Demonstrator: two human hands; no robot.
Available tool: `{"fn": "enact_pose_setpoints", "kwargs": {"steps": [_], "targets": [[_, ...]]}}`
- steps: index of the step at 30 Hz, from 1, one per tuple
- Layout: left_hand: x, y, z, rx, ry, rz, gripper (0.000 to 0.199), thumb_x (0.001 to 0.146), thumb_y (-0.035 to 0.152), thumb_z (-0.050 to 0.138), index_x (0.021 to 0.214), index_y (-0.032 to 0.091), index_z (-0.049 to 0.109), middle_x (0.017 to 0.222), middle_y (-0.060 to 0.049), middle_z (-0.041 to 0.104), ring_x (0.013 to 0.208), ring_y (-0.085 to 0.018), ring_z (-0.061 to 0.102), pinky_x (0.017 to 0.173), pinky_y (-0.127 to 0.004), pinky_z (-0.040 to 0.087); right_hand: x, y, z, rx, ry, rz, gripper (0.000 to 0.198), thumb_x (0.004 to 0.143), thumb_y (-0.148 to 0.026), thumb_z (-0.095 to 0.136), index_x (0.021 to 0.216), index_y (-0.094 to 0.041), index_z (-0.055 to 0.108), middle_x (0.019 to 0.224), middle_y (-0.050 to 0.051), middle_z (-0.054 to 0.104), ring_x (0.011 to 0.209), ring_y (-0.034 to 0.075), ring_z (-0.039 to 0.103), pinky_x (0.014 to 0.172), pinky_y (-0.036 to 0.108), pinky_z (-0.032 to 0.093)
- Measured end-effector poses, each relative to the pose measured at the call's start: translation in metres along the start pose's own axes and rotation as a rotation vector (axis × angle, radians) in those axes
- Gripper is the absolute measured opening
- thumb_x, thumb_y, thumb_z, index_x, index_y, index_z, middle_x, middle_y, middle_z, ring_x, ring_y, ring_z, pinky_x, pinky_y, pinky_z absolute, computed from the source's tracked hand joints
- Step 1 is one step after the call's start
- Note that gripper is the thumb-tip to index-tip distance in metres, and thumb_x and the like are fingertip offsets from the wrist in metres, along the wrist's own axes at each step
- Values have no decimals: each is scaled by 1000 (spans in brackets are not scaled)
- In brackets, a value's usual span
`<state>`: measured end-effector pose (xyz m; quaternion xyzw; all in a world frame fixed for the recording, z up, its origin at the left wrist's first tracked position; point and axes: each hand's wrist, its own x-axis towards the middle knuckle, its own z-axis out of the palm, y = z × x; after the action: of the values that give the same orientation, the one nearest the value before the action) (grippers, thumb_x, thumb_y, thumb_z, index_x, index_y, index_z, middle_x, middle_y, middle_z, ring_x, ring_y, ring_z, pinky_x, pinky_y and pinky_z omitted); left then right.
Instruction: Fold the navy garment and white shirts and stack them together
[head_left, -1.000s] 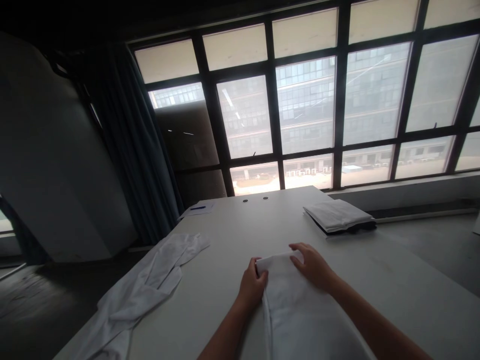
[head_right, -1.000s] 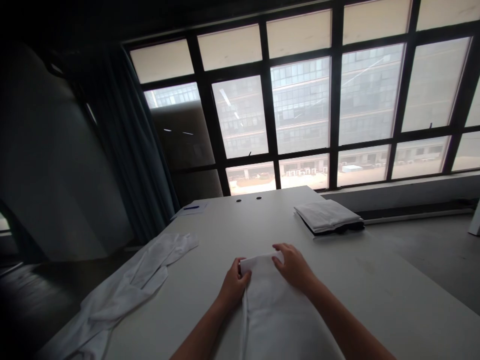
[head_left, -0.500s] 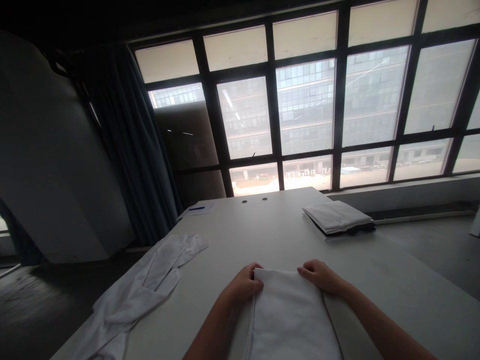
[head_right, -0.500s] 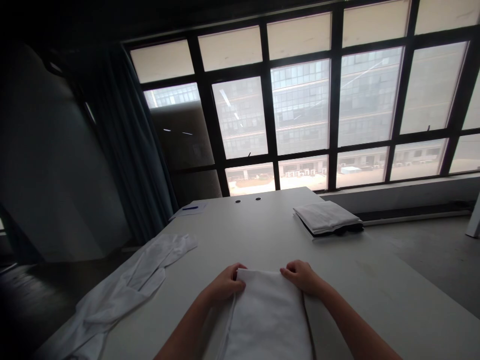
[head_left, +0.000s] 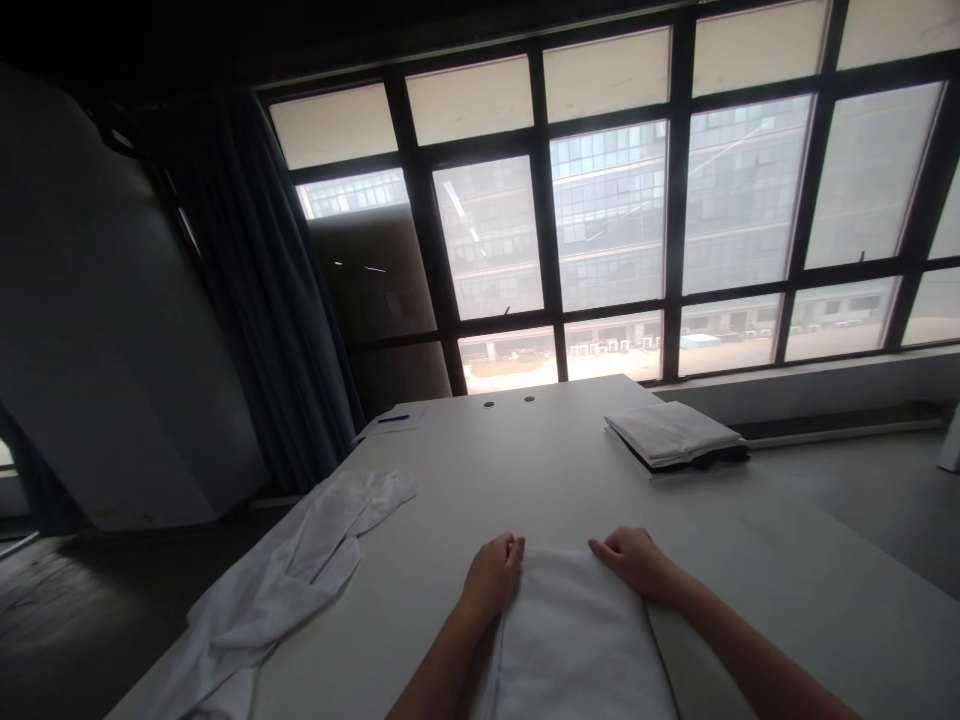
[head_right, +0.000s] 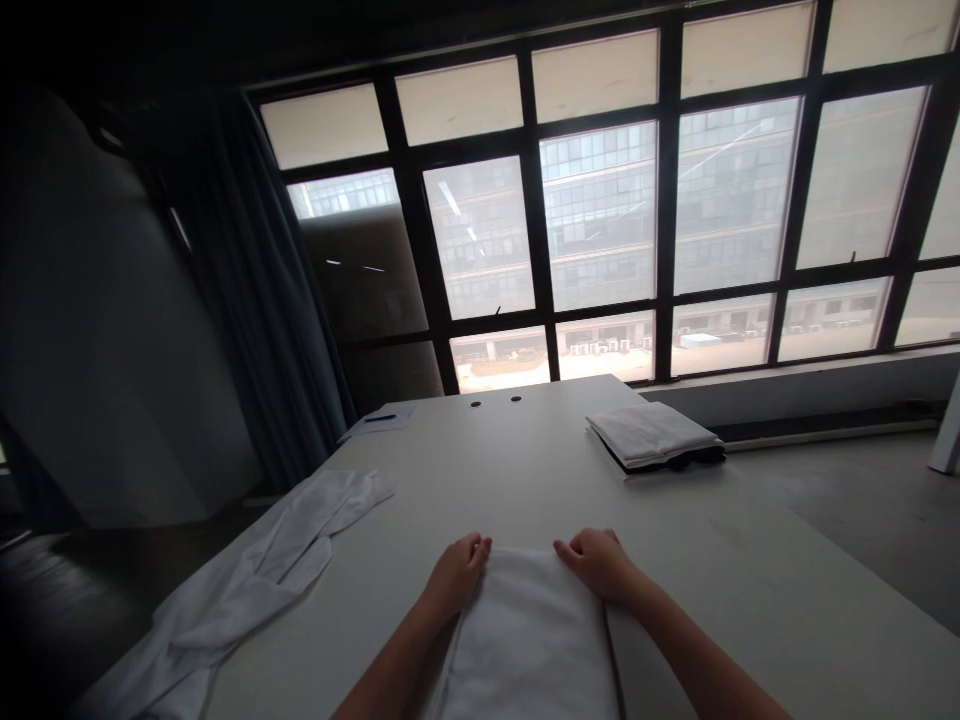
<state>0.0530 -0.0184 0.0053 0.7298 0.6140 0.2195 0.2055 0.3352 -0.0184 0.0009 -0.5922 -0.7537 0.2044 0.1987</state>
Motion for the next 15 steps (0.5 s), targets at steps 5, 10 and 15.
{"fn": "enact_pose_setpoints", "kwargs": {"steps": [5,10,15], "targets": [[-3,2,0,75,10,3,36,102,41,44,80,21,64,80,-5,72,75,-19,61,65,-28,29,-3,0,-1,-56,19,10,61,96,-55,32,51,-20,53,52,2,52,60,18,51,91,40,34],[-5,4,-3,112,2,-5,29,100,41,51,84,21,66,85,-6,73,79,-20,63,66,-28,30,-6,2,-5,-26,-25,18,63,92,-65,36,49,-21,50,48,0,48,54,16,46,79,35,39],[-7,6,-3,123,3,-20,26,99,40,52,87,22,66,87,-6,73,83,-21,64,69,-28,32,-14,6,-12,-7,-10,-9,56,92,-63,40,60,-21,59,60,2,61,61,18,52,83,36,39]]}}
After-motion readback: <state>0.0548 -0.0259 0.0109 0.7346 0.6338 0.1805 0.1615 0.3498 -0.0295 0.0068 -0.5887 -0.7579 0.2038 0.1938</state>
